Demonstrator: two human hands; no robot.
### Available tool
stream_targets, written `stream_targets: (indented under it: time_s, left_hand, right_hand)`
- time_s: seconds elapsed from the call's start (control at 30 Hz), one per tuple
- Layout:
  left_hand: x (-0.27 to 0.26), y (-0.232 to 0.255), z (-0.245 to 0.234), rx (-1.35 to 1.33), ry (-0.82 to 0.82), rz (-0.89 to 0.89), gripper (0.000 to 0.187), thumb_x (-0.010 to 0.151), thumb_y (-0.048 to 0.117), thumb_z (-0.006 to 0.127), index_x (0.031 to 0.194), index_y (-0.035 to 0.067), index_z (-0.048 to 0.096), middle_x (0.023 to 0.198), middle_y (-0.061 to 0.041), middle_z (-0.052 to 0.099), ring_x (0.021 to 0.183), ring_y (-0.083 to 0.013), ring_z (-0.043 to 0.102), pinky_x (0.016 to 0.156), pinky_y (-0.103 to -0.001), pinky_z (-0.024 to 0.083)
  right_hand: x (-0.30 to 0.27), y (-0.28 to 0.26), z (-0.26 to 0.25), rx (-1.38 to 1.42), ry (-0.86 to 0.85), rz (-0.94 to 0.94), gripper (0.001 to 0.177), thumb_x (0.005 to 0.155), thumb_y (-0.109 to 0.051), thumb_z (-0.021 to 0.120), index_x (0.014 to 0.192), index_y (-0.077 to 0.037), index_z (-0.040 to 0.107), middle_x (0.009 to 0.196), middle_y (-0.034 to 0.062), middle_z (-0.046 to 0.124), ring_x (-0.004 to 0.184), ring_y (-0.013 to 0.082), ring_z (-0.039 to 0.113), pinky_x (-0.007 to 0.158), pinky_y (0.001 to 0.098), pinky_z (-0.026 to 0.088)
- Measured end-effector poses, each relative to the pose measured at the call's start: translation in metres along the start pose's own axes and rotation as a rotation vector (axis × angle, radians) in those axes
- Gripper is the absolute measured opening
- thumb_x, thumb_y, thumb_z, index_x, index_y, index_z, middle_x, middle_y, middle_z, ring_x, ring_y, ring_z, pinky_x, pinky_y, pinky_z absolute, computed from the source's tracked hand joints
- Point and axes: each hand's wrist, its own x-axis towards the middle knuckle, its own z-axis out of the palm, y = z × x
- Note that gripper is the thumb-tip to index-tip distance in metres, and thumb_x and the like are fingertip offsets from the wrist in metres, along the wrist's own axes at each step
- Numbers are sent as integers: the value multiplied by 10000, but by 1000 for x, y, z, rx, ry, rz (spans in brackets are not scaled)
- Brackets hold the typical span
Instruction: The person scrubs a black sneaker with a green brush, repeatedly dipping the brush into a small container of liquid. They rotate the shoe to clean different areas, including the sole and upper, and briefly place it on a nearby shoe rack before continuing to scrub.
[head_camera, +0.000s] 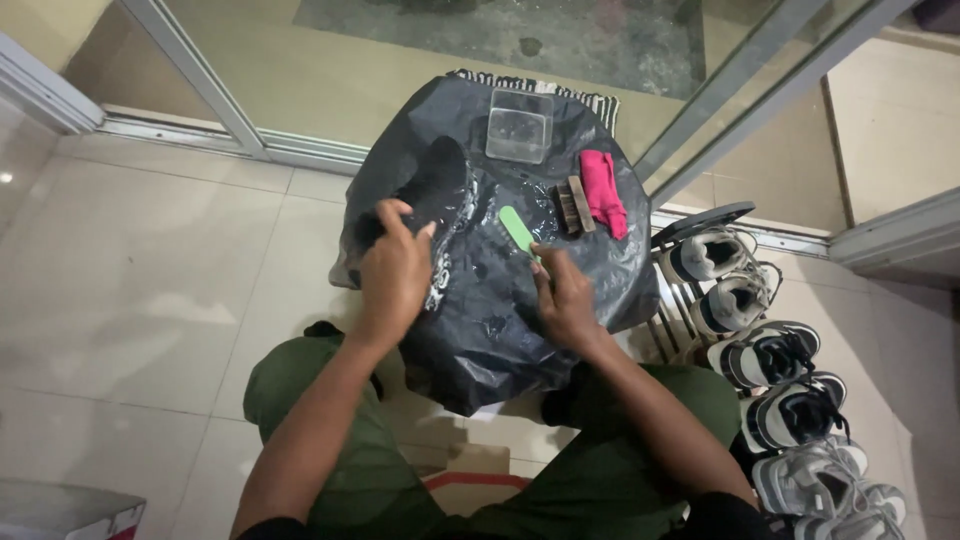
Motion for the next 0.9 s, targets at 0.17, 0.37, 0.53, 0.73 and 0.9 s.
stream_targets:
  time_s: [0.17,0.37,0.53,0.73,0.9]
  left_hand:
    - [-4,-5,40,182,43,132,413,1017,358,587,1217,27,443,711,-146,742,602,-290,750,612,-429,598]
    - [-15,-1,64,350,37,329,612,954,422,630,1322,-50,500,671,-117,731,578,-262,737,607,-401,605]
    - [-19,-15,45,344,-57,425,601,924,374,665,1332,-40,512,680,-152,726,601,-294,741,625,-427,606]
    - [-12,-45,0,401,-424,584,571,886,405,719,1314,38,621,1073,-172,753,1289,-304,586,1210,-625,147]
    - [-11,-34,-23,294,-460,660,421,909,415,702,1100,43,755,883,-166,784,1002,-274,750,1242,-642,-39]
  right_hand:
    - [-11,24,17,43,-9,58,199,999,-81,633,1190,-32,652,816,198,684,759,449,694,663,479,538]
    - [-11,34,17,113,-26,240,228,1009,-63,613,1235,-76,646,726,135,622,634,321,625,609,418,502]
    - [-12,43,12,214,-14,348,226,1017,-47,599,1238,-76,639,729,102,604,652,227,563,623,365,496]
    - [-9,36,5,242,3,444,219,1015,-69,613,1224,-101,669,757,77,607,664,184,570,624,313,510]
    - [-41,17,23,406,20,607,231,983,-55,591,1207,-30,641,735,80,541,628,191,519,564,341,465]
